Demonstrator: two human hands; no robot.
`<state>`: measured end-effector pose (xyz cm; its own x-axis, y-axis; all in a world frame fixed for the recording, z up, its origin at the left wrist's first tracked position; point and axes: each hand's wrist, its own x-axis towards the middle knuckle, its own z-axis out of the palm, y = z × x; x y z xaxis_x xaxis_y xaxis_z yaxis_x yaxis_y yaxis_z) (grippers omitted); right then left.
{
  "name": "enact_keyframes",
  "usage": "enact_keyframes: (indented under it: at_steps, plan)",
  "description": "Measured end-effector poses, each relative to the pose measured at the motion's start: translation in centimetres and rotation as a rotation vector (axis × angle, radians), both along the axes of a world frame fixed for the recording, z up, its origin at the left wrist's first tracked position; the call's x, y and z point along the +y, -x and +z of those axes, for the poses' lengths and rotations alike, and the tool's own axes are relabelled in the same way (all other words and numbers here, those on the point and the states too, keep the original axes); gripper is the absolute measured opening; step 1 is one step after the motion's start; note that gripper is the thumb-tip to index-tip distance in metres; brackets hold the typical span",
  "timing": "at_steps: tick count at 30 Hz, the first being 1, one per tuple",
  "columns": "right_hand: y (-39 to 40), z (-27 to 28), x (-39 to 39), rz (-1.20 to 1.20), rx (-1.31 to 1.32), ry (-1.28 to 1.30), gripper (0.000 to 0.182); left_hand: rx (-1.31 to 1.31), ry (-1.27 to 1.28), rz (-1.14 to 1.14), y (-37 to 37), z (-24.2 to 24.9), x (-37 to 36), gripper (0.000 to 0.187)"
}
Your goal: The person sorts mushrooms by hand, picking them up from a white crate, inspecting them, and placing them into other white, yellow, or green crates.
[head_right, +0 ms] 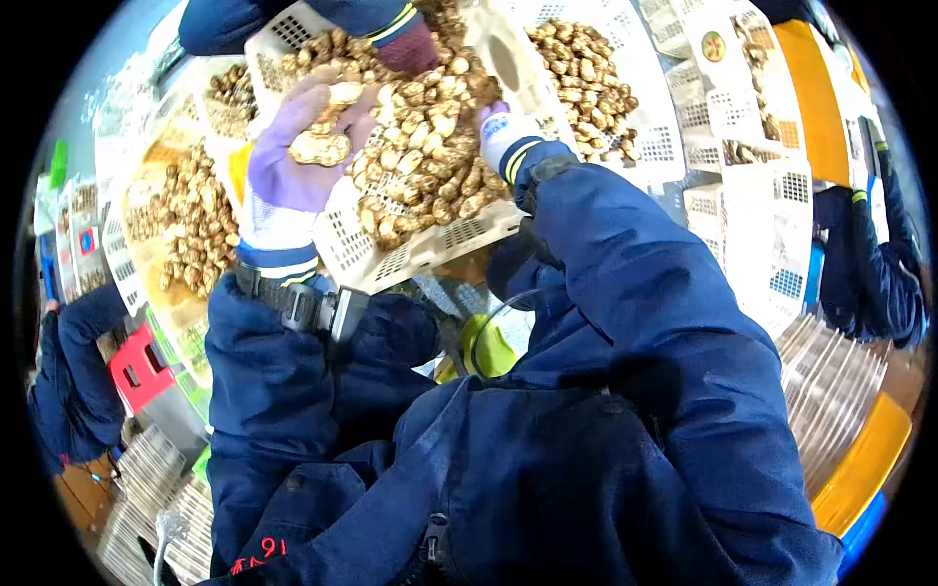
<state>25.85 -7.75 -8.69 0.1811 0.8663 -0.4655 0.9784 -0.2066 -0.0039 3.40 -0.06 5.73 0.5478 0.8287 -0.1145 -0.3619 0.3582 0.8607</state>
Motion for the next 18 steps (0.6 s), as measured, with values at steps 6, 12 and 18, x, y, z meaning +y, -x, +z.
enact_keyframes:
  at_steps: [6,12,18]
  plan:
    - [-1.6,1.3,2.3,-0.134,0.113,0.059,0.041,0.294,-0.055,-0.142,3.0,-5.8,1.1,0.027]
    - [2.9,11.1,3.3,-0.19,0.959,0.034,0.033,0.4,0.054,-0.384,2.5,-4.9,-1.8,0.068]
    - [1.9,3.4,3.4,0.181,0.176,0.095,0.047,0.248,-0.103,-0.351,4.6,-4.3,-0.3,0.034]
